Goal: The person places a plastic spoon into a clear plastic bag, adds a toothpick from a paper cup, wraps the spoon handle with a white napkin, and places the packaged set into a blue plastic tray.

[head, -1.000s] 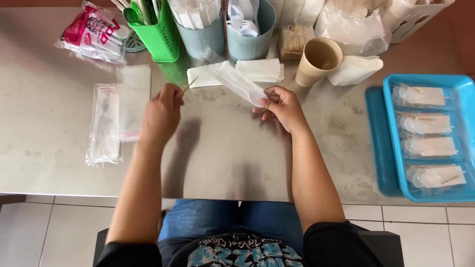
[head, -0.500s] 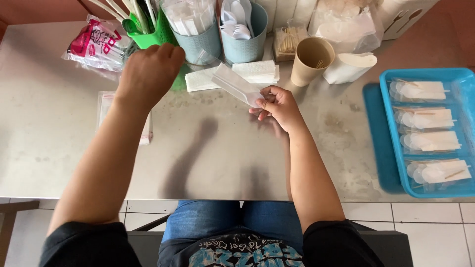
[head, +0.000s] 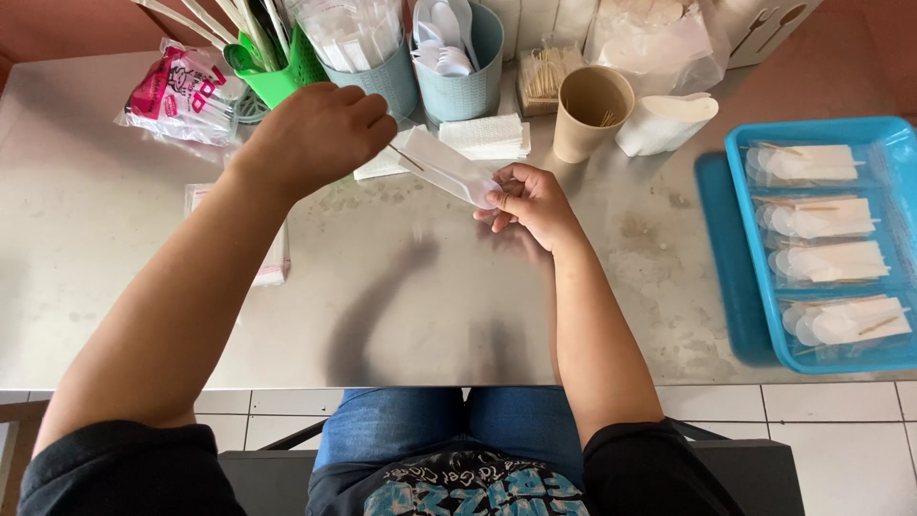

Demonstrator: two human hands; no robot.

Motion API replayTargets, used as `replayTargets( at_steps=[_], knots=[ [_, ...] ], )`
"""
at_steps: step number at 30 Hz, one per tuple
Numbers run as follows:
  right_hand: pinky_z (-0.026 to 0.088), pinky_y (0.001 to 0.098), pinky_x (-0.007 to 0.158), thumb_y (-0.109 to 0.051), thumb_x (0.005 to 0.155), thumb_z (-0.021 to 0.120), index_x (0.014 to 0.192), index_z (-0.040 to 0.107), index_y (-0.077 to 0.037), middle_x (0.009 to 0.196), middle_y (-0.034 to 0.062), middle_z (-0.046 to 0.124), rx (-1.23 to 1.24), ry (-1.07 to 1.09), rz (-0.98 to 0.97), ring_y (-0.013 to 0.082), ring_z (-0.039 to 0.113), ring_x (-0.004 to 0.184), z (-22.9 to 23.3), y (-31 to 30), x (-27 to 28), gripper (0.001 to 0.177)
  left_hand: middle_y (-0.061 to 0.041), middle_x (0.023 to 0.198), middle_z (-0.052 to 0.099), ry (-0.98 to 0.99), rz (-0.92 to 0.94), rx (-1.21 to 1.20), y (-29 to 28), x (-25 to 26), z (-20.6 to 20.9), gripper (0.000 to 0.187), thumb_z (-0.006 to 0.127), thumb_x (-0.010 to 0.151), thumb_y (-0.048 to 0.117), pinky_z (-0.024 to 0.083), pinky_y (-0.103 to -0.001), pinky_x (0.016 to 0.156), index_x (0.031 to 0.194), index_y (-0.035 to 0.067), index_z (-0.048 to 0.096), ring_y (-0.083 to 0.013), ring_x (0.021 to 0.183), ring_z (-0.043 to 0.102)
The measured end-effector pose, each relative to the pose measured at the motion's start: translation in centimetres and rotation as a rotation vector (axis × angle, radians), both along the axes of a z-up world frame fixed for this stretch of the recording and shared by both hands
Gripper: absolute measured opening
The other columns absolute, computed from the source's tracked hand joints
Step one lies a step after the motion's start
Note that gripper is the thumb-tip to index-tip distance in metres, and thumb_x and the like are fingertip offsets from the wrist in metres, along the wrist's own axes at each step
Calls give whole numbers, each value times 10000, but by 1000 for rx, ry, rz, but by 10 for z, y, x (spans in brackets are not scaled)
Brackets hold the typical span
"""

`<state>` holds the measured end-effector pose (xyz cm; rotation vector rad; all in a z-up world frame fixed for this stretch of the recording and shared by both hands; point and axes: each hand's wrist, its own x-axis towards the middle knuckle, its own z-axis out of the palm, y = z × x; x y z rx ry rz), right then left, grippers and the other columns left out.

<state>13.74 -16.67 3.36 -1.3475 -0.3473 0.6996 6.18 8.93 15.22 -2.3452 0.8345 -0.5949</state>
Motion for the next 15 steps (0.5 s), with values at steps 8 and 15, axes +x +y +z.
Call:
replayTargets(
  at_steps=[8,15],
  knots=[
    [522,273,481,-23,795,616,860,514,-26,682,125,584,133,-73,-89,303,688,683,-4,-1,3,121,15,692,483,51,-35,1,-9,21,28,191,659,702,21,431,-284,487,713,150,520,-176,639,496],
    [522,280,469,-18,807,612,853,513,-46,740,88,591,277,-144,-157,308,687,696,-7,-1,4,113,33,733,591,275,-45,2,-33,44,57,141,674,715,92,504,-350,528,820,178,636,-224,787,587]
  ],
)
